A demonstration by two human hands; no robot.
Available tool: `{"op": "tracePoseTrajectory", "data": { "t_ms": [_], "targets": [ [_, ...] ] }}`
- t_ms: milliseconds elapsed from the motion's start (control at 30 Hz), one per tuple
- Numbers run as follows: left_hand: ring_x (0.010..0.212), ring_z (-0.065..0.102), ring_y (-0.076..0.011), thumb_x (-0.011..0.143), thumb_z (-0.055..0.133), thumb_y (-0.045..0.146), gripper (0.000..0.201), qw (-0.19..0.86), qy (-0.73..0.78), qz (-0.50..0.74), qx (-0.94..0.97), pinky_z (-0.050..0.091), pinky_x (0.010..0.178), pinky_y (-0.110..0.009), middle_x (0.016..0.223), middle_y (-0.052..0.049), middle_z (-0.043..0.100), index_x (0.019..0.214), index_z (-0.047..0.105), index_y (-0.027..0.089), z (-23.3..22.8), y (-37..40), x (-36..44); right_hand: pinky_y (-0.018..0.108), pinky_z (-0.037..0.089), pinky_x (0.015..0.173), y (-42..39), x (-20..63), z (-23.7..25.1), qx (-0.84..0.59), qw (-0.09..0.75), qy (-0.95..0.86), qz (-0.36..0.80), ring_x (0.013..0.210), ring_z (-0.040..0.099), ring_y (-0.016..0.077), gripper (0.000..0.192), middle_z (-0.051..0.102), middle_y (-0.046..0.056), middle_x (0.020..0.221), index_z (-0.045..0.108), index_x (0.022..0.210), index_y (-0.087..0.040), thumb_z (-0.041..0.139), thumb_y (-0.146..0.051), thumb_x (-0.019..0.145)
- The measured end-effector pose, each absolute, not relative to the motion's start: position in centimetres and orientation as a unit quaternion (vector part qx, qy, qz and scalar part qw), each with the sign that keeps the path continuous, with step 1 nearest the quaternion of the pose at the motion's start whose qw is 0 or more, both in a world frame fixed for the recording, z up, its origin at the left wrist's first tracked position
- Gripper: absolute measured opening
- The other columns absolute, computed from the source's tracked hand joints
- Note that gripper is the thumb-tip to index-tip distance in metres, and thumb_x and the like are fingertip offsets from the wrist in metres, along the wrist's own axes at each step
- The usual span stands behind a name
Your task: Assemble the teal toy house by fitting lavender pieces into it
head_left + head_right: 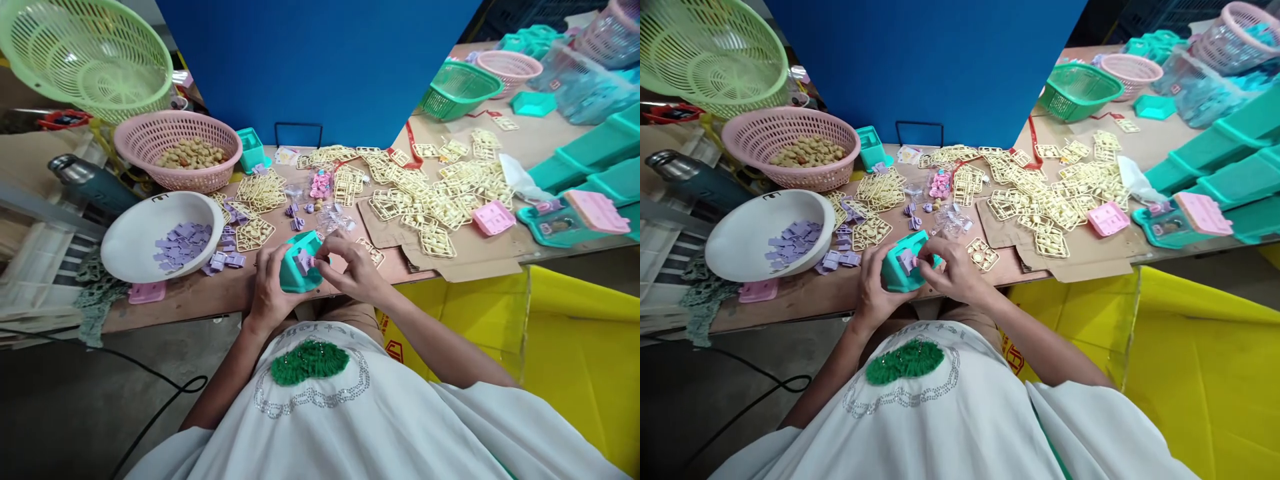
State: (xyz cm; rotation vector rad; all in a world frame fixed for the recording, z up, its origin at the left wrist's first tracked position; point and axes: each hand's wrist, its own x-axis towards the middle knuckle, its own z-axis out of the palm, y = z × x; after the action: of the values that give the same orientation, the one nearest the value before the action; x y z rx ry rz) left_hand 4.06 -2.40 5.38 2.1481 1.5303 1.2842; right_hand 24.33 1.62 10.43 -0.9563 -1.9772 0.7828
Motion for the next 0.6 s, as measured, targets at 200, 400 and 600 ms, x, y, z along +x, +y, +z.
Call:
{"op": "tracePoseTrajectory", "data": {
  "t_ms": [200, 400, 600],
  "targets": [
    [0.112, 0.062, -0.0285, 0.068, 0.098, 0.03, 0.091, 0.091, 0.519, 0.42, 0.739, 0.057, 0.097, -0.039, 0.12, -0.009, 0.058, 0.144, 0.049, 0.026, 6.2, -2.4, 4.4, 0.033, 0.048, 0.075, 1.7, 24.7, 8.8, -0.391, 0.416, -0.714, 0.406, 0.077, 0.06, 0.0183, 0.023, 0.066, 0.002, 0.078, 0.062, 0.08, -0.023, 0.069, -0.038, 0.095],
    [0.111, 0.063, -0.0275, 0.065, 0.098, 0.024, 0.093, 0.085, 0.525, 0.408, 0.742, 0.057, 0.096, -0.038, 0.119, -0.008, 0.057, 0.144, 0.049, 0.026, 6.8, -2.4, 4.7, 0.032, 0.047, 0.074, 1.9, 24.7, 7.7, -0.392, 0.428, -0.656, 0.482, 0.076, 0.058, 0.0175, 0.036, 0.064, 0.001, 0.077, 0.063, 0.078, -0.021, 0.074, -0.054, 0.091],
    [0.11, 0.063, -0.0267, 0.066, 0.098, 0.024, 0.091, 0.082, 0.519, 0.407, 0.747, 0.058, 0.095, -0.038, 0.12, -0.008, 0.056, 0.142, 0.049, 0.025, 7.1, -2.4, 4.8, 0.033, 0.046, 0.076, 2.0, 24.9, 7.6, -0.383, 0.436, -0.676, 0.454, 0.078, 0.059, 0.0179, 0.023, 0.064, 0.002, 0.079, 0.063, 0.08, -0.021, 0.07, -0.039, 0.094]
  ]
}}
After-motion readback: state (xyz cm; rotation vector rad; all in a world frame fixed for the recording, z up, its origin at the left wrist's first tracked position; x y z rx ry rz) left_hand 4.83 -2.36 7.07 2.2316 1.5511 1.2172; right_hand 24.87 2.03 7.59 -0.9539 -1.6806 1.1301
